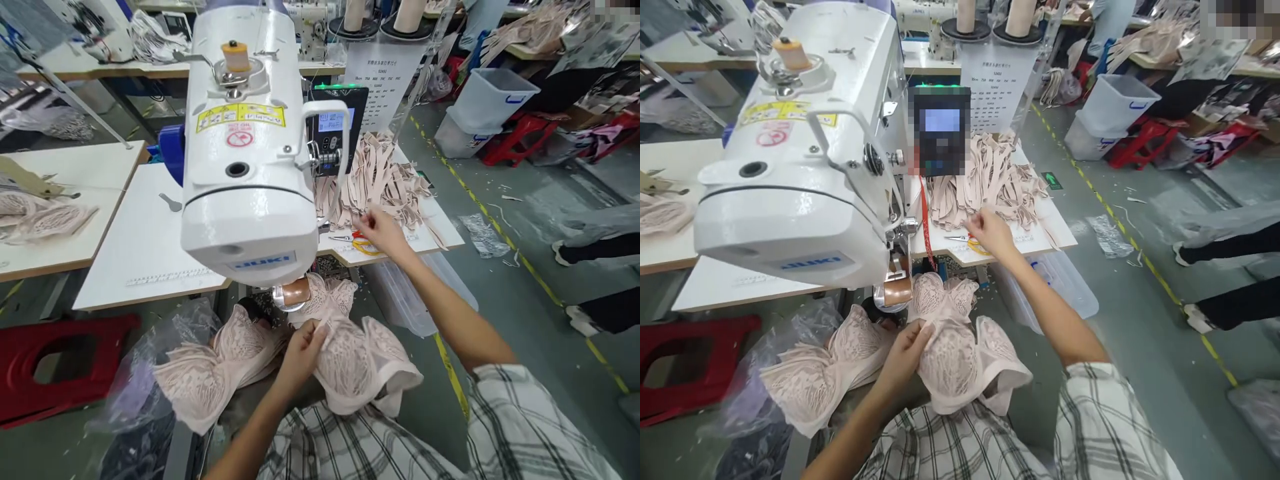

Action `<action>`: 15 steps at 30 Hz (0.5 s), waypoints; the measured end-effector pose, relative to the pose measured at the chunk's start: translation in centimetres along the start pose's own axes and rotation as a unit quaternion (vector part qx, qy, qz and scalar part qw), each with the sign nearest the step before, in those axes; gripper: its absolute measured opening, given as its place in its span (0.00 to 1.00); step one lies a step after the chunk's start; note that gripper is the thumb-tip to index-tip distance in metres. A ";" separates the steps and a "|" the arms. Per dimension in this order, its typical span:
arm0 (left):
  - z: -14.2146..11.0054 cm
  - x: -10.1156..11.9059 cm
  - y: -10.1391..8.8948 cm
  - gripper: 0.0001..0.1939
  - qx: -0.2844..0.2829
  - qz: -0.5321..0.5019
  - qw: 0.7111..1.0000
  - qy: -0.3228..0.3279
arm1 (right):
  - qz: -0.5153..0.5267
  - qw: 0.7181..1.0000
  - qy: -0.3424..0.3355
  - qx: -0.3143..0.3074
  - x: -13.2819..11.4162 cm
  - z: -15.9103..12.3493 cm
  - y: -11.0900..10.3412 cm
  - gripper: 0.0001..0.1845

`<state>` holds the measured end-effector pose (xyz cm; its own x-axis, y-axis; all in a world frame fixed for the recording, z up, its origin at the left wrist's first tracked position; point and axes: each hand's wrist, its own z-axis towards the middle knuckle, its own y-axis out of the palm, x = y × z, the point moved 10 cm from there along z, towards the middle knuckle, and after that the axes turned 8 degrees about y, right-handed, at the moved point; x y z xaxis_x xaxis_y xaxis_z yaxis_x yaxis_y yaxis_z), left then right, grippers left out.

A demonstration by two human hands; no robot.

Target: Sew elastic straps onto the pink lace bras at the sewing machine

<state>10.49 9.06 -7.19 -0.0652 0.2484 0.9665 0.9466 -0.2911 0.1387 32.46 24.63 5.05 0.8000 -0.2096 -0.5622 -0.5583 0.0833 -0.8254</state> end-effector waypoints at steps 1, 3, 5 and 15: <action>-0.2 0.1 0.4 0.24 -0.011 0.023 1.000 0.011 | -0.033 0.998 0.023 0.050 -0.2 2.5 -0.4 0.12; -0.6 0.4 0.8 0.25 -0.014 0.056 0.998 0.033 | -0.069 0.994 0.044 0.077 -1.3 6.6 0.1 0.11; -0.9 0.4 0.6 0.25 -0.001 0.076 0.996 0.049 | -0.055 0.991 0.083 0.087 -1.7 9.3 0.6 0.10; -1.3 0.9 -0.6 0.22 -0.016 0.125 0.989 0.072 | 0.268 0.948 0.162 -0.053 1.4 9.7 1.3 0.16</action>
<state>9.47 8.21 -6.09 0.1224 0.0309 0.9920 0.9289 -0.3555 -0.1035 35.03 33.89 2.69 0.2959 -0.4544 -0.8402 -0.8983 0.1667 -0.4065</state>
